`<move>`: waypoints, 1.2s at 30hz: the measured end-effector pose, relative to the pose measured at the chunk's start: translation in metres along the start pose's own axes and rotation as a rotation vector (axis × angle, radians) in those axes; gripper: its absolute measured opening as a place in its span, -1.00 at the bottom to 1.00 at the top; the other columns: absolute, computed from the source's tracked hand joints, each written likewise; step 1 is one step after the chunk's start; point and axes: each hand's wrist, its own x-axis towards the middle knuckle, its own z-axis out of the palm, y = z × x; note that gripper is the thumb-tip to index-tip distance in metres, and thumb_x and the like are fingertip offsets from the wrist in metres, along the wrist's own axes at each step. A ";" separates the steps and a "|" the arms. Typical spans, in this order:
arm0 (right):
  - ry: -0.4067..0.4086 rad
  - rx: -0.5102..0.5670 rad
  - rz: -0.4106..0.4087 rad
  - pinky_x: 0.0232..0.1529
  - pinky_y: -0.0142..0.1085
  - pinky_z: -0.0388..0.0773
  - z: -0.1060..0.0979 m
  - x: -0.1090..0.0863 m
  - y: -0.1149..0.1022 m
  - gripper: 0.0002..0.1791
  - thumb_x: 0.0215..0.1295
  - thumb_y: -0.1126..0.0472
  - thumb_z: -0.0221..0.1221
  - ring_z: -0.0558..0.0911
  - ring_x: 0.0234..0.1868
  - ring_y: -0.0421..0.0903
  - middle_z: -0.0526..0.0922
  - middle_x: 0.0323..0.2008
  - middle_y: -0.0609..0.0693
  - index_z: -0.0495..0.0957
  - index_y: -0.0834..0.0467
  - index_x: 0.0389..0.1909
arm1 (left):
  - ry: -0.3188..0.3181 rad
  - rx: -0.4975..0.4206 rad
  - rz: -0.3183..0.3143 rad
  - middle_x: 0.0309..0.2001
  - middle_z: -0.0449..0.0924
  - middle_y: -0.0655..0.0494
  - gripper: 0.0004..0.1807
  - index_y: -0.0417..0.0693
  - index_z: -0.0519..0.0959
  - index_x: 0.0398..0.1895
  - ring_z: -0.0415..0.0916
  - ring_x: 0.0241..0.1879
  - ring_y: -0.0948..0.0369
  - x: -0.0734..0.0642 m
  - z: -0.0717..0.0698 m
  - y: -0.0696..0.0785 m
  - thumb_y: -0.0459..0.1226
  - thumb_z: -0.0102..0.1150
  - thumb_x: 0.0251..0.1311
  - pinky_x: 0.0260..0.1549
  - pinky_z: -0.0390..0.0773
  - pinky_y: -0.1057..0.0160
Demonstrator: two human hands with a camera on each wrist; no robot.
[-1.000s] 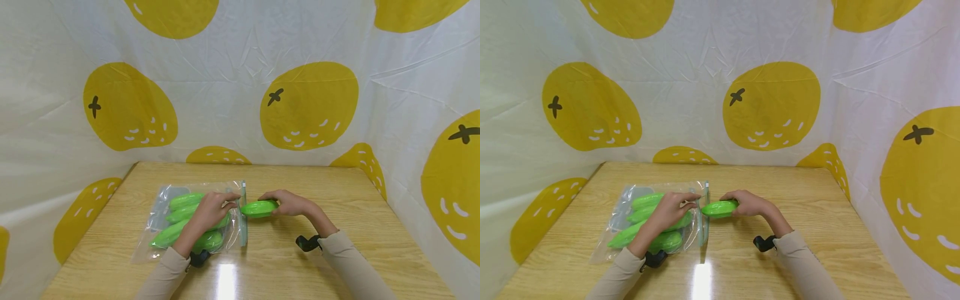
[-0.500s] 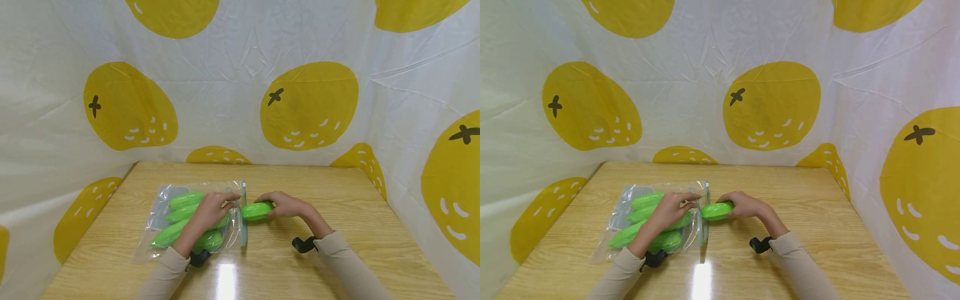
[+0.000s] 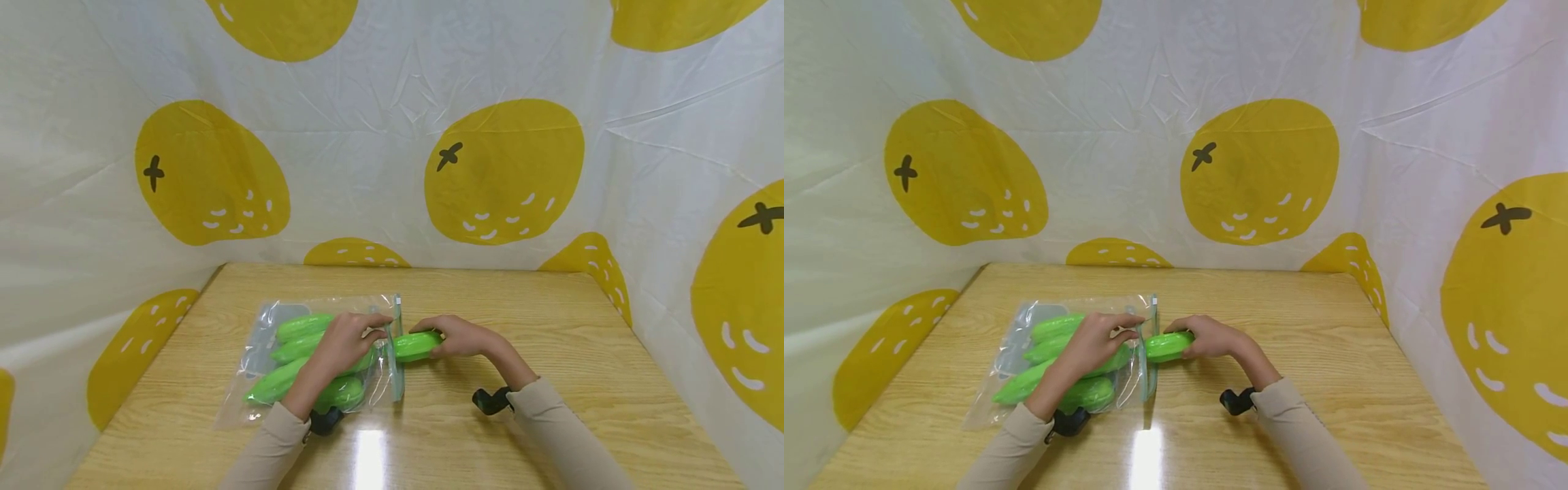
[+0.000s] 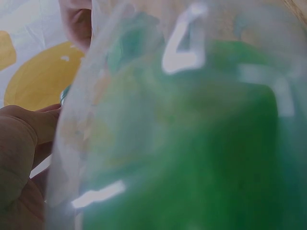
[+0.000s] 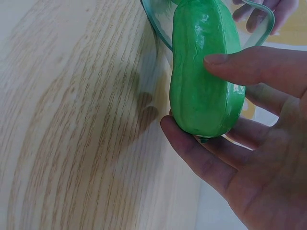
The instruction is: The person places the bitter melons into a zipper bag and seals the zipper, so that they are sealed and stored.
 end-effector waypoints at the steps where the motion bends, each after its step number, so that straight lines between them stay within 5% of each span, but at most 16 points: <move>1: -0.002 0.003 0.003 0.11 -0.19 0.53 0.000 0.000 0.000 -0.43 0.20 0.36 0.31 0.57 0.02 -0.09 0.68 0.16 0.08 0.56 0.21 0.28 | 0.001 -0.001 0.001 -0.08 0.83 0.17 -0.73 0.01 0.78 0.02 0.78 -0.27 0.24 0.000 0.000 0.000 -0.24 0.41 0.25 -0.25 0.72 0.24; 26: -0.001 0.012 0.010 0.14 -0.19 0.51 0.003 0.003 -0.003 -0.43 0.23 0.37 0.31 0.55 0.04 -0.10 0.65 0.20 0.09 0.55 0.17 0.31 | 0.014 -0.001 0.005 -0.09 0.83 0.17 -0.72 0.01 0.78 0.01 0.79 -0.26 0.23 0.000 0.000 -0.001 -0.25 0.42 0.23 -0.24 0.73 0.23; 36: 0.007 0.008 -0.003 0.18 -0.01 0.54 0.003 0.004 -0.005 -0.41 0.25 0.29 0.36 0.55 0.06 -0.09 0.67 0.18 0.05 0.54 0.15 0.34 | 0.011 -0.004 0.009 -0.10 0.84 0.16 -0.73 0.00 0.78 0.01 0.78 -0.25 0.23 0.001 0.001 -0.002 -0.24 0.42 0.24 -0.25 0.73 0.22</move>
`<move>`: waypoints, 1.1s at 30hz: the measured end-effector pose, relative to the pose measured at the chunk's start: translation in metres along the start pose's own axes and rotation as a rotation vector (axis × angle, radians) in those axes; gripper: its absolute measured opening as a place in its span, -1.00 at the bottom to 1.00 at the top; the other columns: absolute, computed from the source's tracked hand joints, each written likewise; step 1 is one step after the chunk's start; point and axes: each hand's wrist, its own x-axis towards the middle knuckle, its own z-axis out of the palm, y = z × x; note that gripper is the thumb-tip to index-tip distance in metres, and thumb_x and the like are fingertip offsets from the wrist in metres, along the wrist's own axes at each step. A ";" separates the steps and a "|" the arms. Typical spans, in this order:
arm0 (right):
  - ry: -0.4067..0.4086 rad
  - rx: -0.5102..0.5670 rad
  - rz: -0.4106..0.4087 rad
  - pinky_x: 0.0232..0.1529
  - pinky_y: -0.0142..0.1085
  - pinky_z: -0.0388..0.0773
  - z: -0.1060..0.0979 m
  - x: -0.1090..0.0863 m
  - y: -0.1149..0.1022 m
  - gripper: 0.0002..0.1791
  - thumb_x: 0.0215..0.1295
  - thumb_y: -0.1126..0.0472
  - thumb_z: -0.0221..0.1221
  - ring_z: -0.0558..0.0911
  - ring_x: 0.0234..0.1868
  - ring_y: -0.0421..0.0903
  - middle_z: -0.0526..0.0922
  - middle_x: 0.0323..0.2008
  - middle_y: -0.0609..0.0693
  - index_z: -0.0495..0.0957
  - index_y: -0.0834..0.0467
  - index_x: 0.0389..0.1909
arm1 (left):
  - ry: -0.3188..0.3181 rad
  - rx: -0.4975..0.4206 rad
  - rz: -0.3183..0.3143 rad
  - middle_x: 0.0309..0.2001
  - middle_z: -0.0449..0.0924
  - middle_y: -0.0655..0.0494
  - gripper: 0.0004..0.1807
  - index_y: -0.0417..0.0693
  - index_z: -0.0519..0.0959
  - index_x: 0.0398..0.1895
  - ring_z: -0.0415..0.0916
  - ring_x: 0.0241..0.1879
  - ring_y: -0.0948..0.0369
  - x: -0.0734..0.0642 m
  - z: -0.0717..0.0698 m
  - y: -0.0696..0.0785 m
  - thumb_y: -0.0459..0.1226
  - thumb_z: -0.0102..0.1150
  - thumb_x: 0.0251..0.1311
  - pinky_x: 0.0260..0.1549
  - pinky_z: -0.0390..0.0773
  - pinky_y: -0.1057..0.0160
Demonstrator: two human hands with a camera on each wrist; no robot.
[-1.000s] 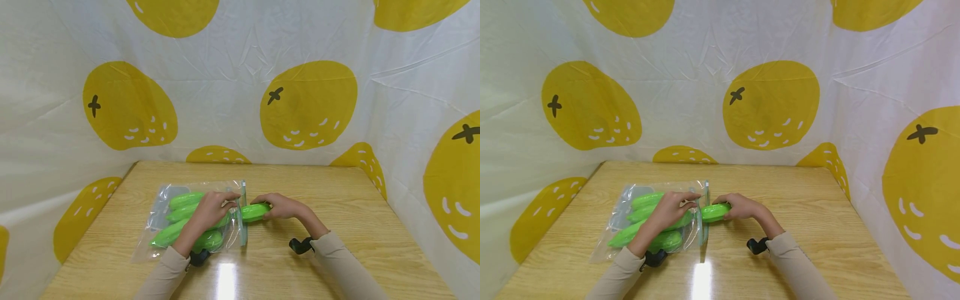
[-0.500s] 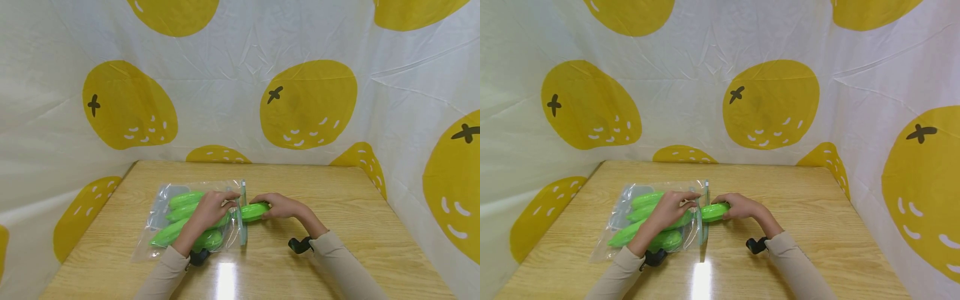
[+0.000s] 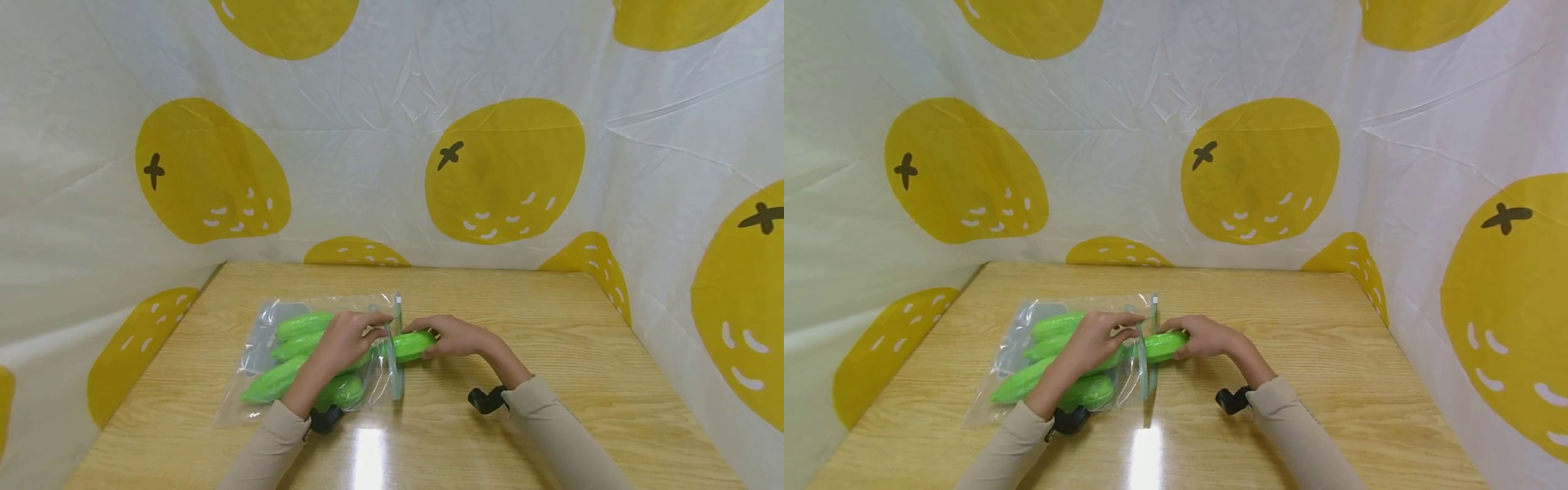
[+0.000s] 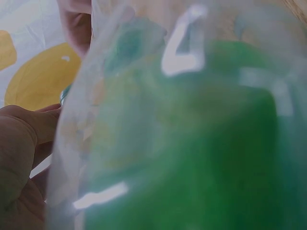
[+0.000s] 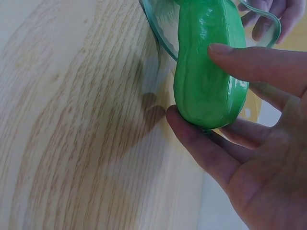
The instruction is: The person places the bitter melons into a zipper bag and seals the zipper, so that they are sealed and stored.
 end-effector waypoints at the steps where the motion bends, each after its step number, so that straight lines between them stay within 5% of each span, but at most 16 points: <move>1: 0.000 -0.004 -0.002 0.17 -0.01 0.54 0.000 0.000 0.000 -0.40 0.25 0.28 0.36 0.55 0.06 -0.09 0.67 0.18 0.05 0.54 0.14 0.34 | 0.000 0.001 0.001 -0.10 0.84 0.16 -0.73 0.00 0.78 0.01 0.78 -0.24 0.23 0.000 0.000 0.000 -0.23 0.41 0.25 -0.25 0.73 0.21; 17: -0.020 0.009 -0.005 0.23 0.06 0.56 0.001 0.007 -0.005 -0.37 0.27 0.31 0.36 0.58 0.14 0.01 0.64 0.22 0.13 0.48 0.19 0.38 | -0.005 -0.002 -0.006 -0.08 0.83 0.17 -0.73 0.02 0.78 0.02 0.79 -0.23 0.22 0.001 -0.002 0.001 -0.23 0.41 0.25 -0.25 0.72 0.22; 33: 0.016 0.054 -0.029 0.23 0.10 0.60 0.007 0.009 -0.003 -0.46 0.18 0.49 0.31 0.62 0.12 0.06 0.65 0.14 0.20 0.49 0.26 0.21 | 0.003 -0.001 0.006 -0.07 0.83 0.17 -0.72 0.05 0.78 0.02 0.79 -0.21 0.22 0.000 -0.001 0.000 -0.23 0.41 0.24 -0.23 0.73 0.20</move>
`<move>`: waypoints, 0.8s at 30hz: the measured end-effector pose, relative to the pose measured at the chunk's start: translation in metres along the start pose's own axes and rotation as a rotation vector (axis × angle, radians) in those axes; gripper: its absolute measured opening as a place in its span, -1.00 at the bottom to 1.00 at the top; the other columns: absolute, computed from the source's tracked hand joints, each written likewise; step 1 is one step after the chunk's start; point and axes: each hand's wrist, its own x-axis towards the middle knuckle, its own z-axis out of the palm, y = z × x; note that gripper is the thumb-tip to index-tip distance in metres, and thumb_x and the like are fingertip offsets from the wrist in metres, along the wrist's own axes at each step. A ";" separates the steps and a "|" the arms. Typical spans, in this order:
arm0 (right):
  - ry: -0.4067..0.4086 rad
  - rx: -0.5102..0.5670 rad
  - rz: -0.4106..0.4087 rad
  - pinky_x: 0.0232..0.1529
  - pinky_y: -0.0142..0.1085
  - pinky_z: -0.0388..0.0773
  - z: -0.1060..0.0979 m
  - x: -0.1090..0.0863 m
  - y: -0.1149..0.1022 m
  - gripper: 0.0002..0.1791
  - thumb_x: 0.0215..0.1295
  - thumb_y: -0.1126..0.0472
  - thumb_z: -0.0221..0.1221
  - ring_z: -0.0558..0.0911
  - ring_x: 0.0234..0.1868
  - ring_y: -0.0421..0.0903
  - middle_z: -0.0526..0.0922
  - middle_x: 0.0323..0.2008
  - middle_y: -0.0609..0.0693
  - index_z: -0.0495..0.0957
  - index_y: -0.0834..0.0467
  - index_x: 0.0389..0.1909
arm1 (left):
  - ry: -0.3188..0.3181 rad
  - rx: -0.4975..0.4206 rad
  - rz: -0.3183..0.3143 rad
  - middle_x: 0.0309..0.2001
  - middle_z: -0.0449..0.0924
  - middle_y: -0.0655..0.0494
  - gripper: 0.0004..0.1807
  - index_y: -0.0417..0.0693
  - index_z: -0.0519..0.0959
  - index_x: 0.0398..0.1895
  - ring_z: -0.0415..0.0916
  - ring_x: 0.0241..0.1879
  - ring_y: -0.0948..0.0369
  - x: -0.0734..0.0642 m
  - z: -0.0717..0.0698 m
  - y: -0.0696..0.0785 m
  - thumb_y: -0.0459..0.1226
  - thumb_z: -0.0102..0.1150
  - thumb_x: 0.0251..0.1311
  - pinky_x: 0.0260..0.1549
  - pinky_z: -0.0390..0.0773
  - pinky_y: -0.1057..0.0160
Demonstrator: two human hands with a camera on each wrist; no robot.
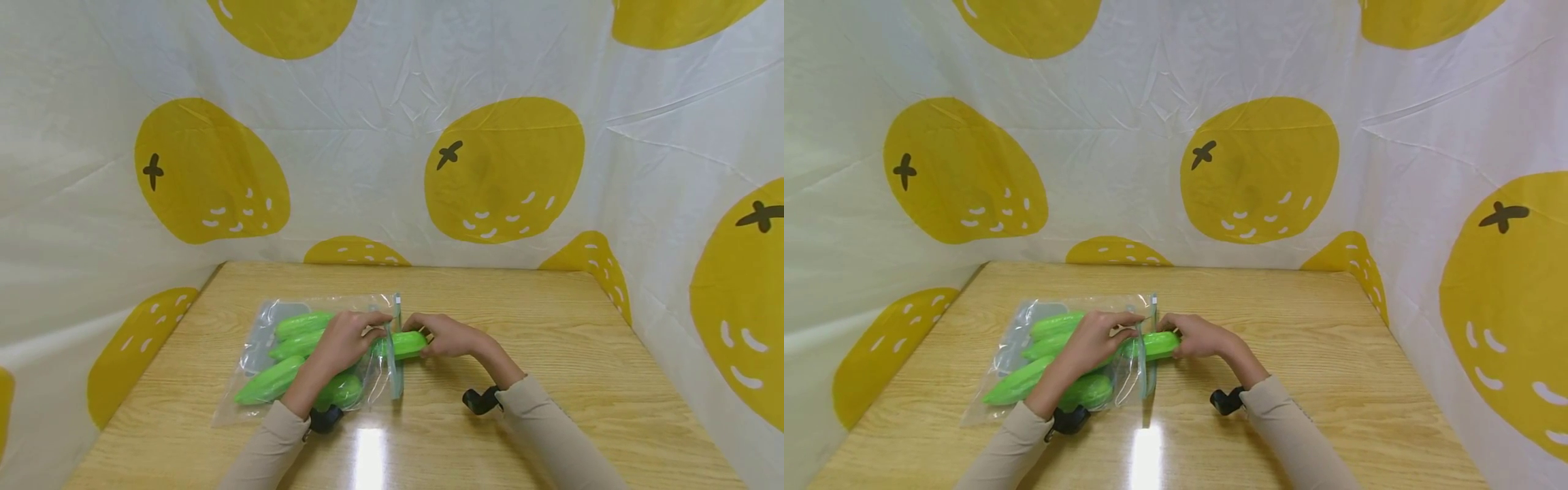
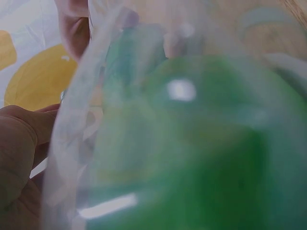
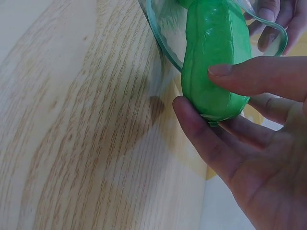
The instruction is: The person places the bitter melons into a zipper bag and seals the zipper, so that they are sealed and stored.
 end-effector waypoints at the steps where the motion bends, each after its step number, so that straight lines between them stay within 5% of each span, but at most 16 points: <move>1: 0.001 0.001 0.000 0.24 0.10 0.60 0.000 0.000 0.000 -0.46 0.18 0.49 0.31 0.62 0.13 0.07 0.65 0.14 0.20 0.49 0.26 0.21 | 0.001 0.000 0.002 -0.07 0.83 0.17 -0.72 0.05 0.78 0.02 0.79 -0.21 0.22 0.000 0.000 0.000 -0.23 0.42 0.24 -0.23 0.73 0.21; 24: 0.012 0.024 -0.023 0.20 -0.02 0.65 0.004 0.004 -0.005 -0.45 0.21 0.47 0.32 0.64 0.16 0.11 0.66 0.15 0.20 0.53 0.30 0.25 | 0.007 0.019 0.008 -0.09 0.83 0.19 -0.74 0.05 0.79 -0.01 0.79 -0.22 0.23 0.000 0.002 0.001 -0.24 0.43 0.23 -0.25 0.73 0.22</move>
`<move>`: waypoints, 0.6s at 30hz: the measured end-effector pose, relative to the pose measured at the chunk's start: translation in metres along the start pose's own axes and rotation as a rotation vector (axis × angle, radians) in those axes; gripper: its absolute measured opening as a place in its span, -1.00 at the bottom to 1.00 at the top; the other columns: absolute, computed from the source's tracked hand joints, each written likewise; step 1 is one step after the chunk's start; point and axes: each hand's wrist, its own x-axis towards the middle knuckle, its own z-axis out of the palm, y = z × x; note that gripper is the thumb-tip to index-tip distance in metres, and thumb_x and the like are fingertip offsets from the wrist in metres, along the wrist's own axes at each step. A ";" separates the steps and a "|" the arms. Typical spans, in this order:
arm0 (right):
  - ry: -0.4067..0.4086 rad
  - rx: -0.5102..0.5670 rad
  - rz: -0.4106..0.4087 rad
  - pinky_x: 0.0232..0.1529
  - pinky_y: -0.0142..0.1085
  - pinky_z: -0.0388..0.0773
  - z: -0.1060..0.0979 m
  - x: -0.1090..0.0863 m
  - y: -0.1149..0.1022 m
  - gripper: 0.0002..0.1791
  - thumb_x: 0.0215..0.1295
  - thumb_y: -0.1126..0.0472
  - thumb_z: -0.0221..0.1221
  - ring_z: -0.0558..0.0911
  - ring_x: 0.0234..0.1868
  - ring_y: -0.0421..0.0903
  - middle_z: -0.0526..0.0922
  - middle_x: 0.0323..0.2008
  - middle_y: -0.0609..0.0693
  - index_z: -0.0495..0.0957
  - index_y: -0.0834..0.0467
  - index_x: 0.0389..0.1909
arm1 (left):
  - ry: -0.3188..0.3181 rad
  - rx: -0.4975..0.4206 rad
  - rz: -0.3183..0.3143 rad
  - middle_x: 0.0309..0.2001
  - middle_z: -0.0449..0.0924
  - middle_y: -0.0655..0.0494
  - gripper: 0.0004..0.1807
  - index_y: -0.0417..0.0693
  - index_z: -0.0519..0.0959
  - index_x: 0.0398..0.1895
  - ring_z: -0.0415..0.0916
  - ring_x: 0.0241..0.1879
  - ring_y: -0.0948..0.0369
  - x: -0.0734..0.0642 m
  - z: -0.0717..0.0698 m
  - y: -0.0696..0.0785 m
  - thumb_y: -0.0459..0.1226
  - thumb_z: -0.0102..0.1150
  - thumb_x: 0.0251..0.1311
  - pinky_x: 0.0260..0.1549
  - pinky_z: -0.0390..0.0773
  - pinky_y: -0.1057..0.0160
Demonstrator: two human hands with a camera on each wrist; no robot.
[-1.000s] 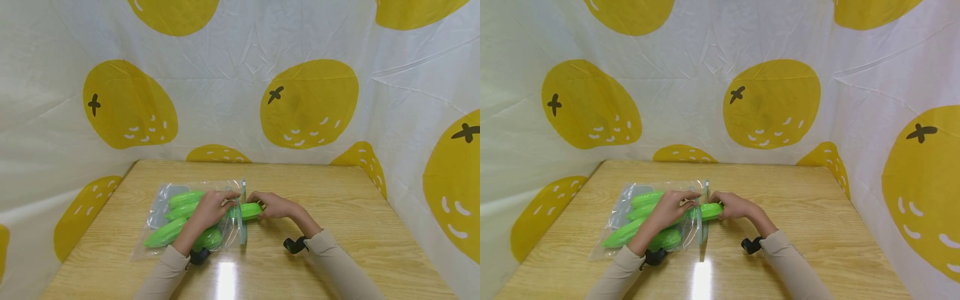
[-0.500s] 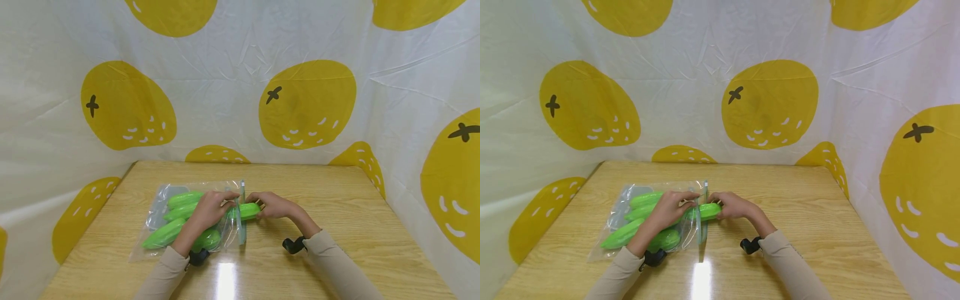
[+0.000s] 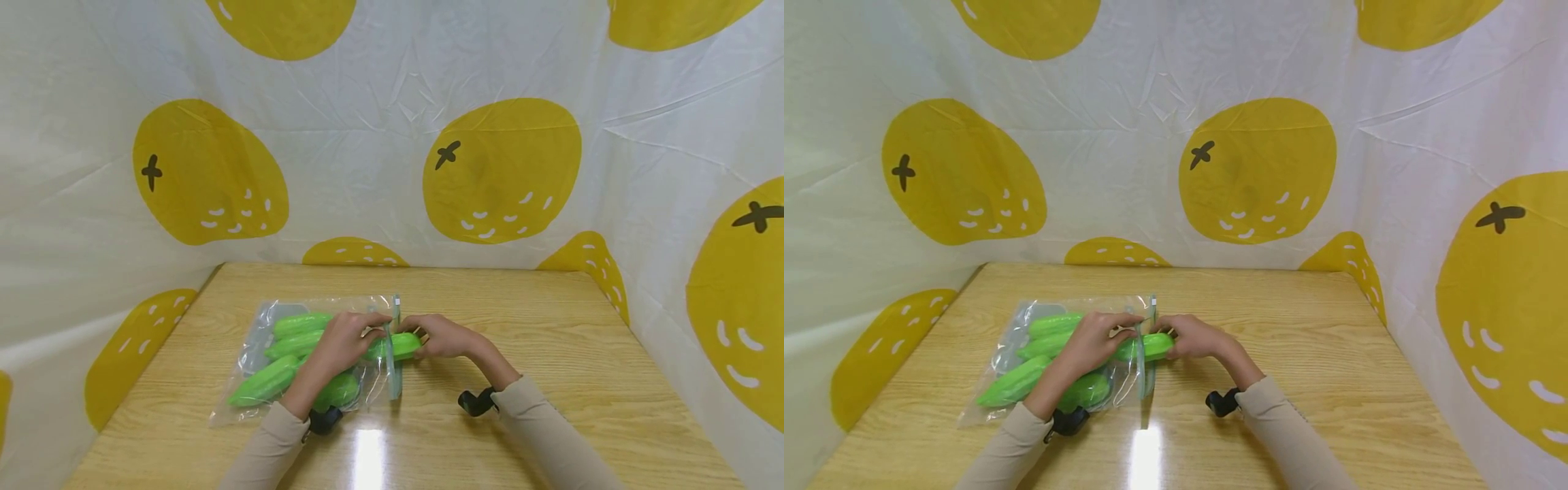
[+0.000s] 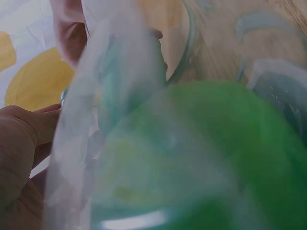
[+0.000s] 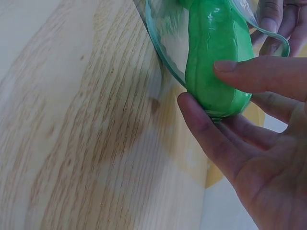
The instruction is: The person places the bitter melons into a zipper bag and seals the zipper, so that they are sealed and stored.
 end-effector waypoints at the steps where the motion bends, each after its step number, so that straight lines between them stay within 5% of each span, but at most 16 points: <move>1: 0.001 0.000 -0.004 0.20 -0.02 0.65 0.000 0.001 0.000 -0.45 0.21 0.47 0.32 0.64 0.16 0.11 0.66 0.16 0.21 0.52 0.31 0.26 | 0.000 -0.002 0.001 -0.09 0.83 0.19 -0.74 0.04 0.79 -0.01 0.79 -0.22 0.23 0.000 0.000 0.000 -0.25 0.43 0.23 -0.24 0.73 0.21; 18: 0.007 0.039 -0.019 0.12 0.01 0.68 0.011 0.010 -0.006 -0.48 0.18 0.47 0.29 0.69 0.12 0.18 0.68 0.12 0.17 0.56 0.28 0.21 | 0.006 -0.012 -0.004 -0.09 0.83 0.16 -0.72 0.04 0.78 0.01 0.79 -0.26 0.22 0.000 0.000 0.001 -0.26 0.44 0.22 -0.31 0.71 0.26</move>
